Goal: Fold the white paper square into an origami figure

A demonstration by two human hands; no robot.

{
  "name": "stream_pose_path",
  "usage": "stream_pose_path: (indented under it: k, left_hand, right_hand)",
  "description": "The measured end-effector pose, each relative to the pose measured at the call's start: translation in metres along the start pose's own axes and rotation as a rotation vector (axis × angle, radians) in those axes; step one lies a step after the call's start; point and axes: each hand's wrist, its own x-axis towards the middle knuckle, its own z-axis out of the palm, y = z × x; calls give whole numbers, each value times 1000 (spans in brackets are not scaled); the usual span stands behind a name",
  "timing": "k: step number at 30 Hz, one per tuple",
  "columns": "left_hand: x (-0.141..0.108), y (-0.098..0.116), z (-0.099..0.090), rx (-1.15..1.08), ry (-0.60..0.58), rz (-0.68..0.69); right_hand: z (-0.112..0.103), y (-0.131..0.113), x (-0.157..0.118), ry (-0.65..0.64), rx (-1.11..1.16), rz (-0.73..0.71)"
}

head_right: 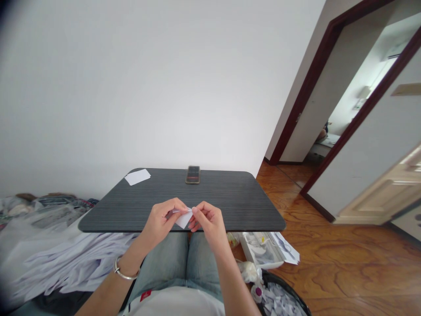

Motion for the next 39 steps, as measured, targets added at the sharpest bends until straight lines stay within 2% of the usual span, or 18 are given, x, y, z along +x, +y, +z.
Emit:
stream_pose_path:
  k: [6,16,39]
  left_hand:
    - [-1,-3,0,48,2,84]
    - [0,-1,0,33,4,19]
    - [0,3,-1,5,-23,-76]
  right_hand:
    - [-1,1,1,-7,17,23]
    - [-1,3,-2,1,-12,-102]
    - [-4,4,0,12,-7,-68]
